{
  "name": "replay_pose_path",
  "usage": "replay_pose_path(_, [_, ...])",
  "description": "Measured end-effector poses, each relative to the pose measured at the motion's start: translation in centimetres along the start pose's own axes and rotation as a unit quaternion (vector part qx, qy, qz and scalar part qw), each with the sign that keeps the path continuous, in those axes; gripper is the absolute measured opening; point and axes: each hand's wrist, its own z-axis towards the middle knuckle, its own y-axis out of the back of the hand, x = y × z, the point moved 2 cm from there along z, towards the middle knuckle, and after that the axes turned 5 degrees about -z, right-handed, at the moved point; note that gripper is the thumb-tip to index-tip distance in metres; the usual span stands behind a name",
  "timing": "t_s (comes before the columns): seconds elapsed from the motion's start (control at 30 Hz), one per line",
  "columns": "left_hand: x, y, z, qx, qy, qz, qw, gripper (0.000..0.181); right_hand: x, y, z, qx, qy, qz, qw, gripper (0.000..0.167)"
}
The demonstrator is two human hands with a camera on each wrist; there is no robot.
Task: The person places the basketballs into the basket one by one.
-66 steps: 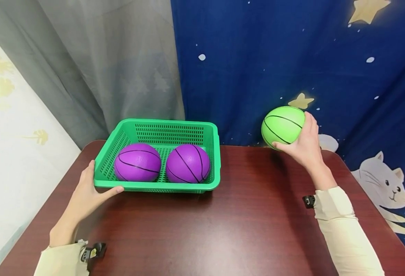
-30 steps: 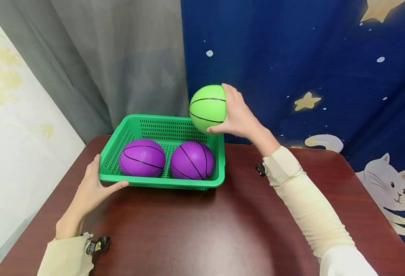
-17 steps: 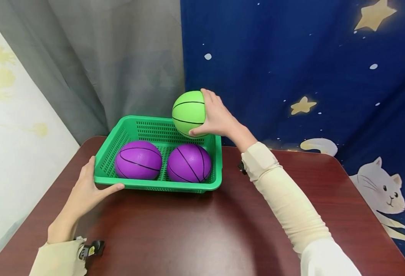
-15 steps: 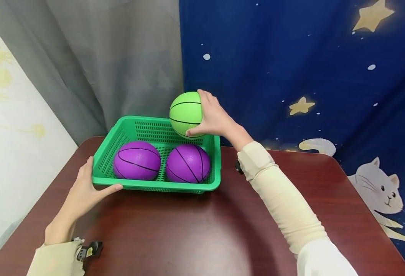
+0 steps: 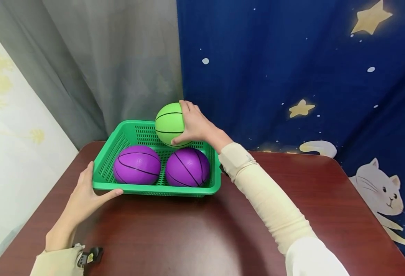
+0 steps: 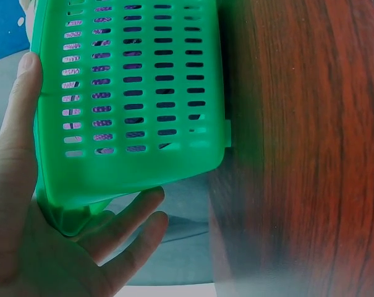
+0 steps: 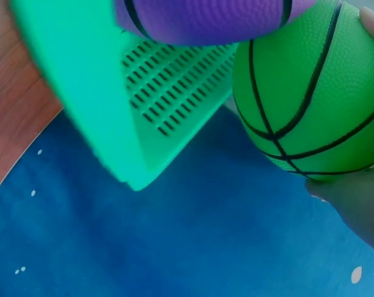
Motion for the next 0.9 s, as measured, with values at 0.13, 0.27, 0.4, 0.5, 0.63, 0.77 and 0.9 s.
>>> replay_pose_path(0.13, [-0.1,-0.1,-0.1,-0.003,0.0,0.0,1.0,0.118,0.8,-0.5,0.7,0.001,0.008,-0.022,0.9997,0.126])
replay_pose_path(0.27, [0.0,-0.2,-0.1,-0.005,0.001,0.003,1.0,0.118,1.3,-1.0,1.2,0.008,0.012,-0.045,0.9989,0.126])
replay_pose_path(0.4, [0.1,-0.1,0.0,-0.008,-0.002,0.005,1.0,0.118,1.6,-1.5,1.6,0.016,0.013,-0.049,0.9986,0.127])
replay_pose_path(0.5, [0.2,0.1,-0.1,-0.01,-0.002,0.007,0.9999,0.118,1.9,-2.0,2.0,0.032,0.017,-0.057,0.9977,0.126])
replay_pose_path(0.63, [0.2,0.1,-0.3,-0.01,0.003,0.008,0.9999,0.118,2.2,-2.6,2.4,0.056,0.018,-0.074,0.9955,0.127])
replay_pose_path(0.77, [0.0,0.0,-0.4,-0.009,0.006,0.005,0.9999,0.118,2.2,-3.0,2.4,0.067,0.014,-0.079,0.9946,0.127])
replay_pose_path(0.9, [-0.3,-0.2,-0.2,-0.009,0.007,0.003,0.9999,0.119,2.2,-3.2,2.4,0.072,0.007,-0.083,0.9939,0.126])
